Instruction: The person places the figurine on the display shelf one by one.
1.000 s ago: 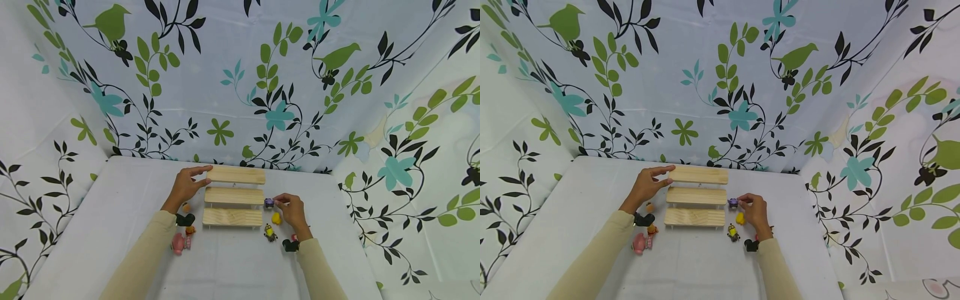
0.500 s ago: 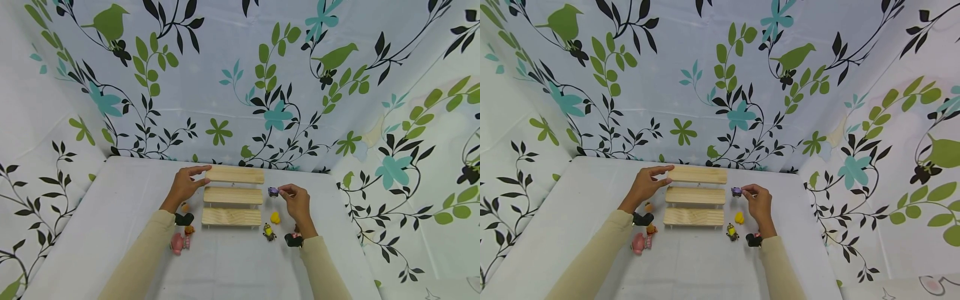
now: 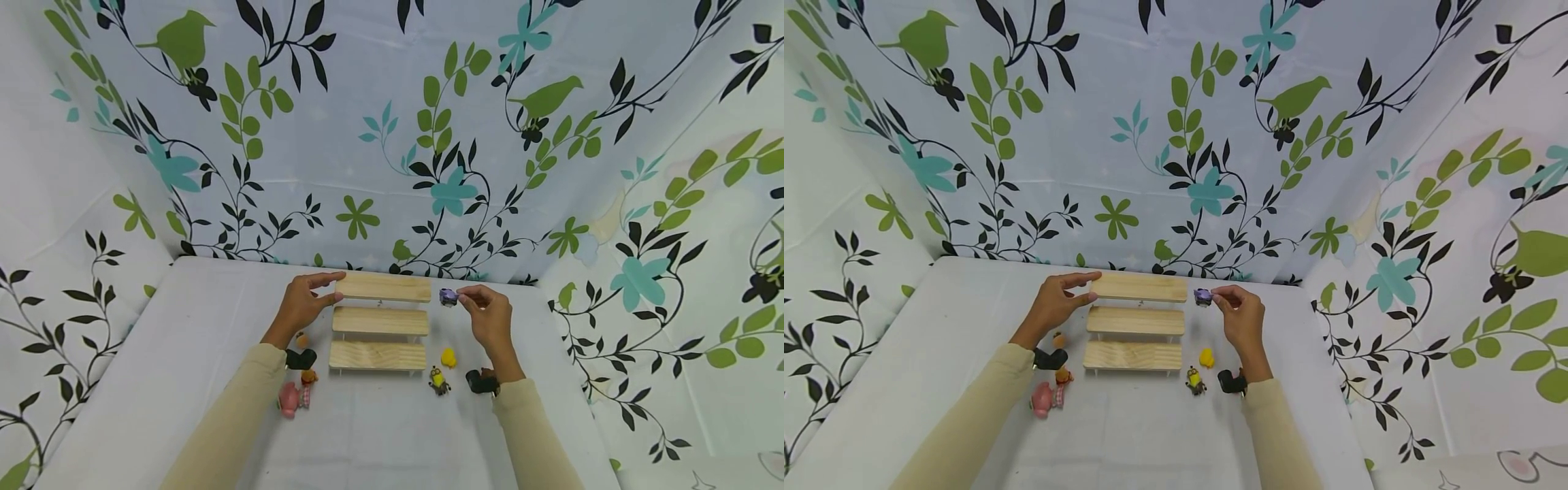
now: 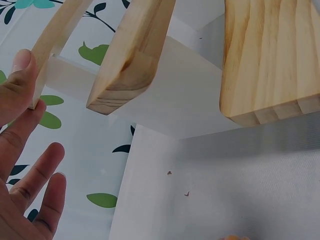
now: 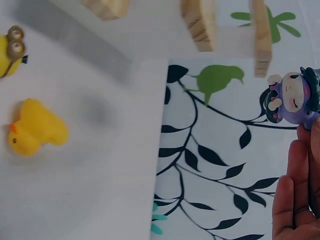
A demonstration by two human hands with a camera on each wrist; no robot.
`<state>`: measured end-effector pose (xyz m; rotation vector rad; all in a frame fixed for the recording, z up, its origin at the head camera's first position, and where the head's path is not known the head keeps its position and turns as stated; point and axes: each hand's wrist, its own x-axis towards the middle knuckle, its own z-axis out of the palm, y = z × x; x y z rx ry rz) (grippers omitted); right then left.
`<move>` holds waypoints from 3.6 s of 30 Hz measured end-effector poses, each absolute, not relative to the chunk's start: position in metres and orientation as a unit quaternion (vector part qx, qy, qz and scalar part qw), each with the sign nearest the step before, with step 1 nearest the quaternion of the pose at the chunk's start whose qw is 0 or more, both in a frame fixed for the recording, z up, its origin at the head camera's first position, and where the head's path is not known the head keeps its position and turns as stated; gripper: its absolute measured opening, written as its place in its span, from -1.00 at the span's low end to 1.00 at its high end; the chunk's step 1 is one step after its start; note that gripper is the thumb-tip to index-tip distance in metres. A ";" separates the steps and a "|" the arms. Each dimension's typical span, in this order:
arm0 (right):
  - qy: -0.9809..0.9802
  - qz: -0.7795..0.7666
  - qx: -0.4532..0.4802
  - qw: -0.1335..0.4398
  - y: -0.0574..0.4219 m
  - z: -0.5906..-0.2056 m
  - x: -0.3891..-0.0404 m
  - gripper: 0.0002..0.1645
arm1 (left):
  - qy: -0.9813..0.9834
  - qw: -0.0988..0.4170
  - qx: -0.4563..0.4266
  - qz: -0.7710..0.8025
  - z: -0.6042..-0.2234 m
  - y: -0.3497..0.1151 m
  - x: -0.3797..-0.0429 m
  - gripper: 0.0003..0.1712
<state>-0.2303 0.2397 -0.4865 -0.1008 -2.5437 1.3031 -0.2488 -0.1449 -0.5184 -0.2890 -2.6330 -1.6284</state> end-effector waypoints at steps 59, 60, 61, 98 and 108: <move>-0.860 0.487 0.060 0.141 0.194 -0.482 -0.248 -0.78 | -0.843 0.012 -0.086 -0.530 -0.519 -0.144 -0.248 -0.45; -0.859 0.488 0.061 0.144 0.195 -0.482 -0.248 -0.77 | -0.843 0.011 -0.087 -0.530 -0.519 -0.144 -0.248 -0.45; -0.858 0.488 0.060 0.147 0.196 -0.482 -0.247 -0.76 | -0.843 0.010 -0.088 -0.531 -0.519 -0.144 -0.248 -0.45; -0.854 0.503 -0.034 0.127 0.238 -0.534 -0.188 -0.71 | -0.842 0.011 -0.086 -0.533 -0.517 -0.145 -0.250 -0.46; -0.861 0.496 -0.043 0.104 0.240 -0.555 -0.167 -0.67 | -0.842 0.005 -0.083 -0.533 -0.519 -0.145 -0.251 -0.45</move>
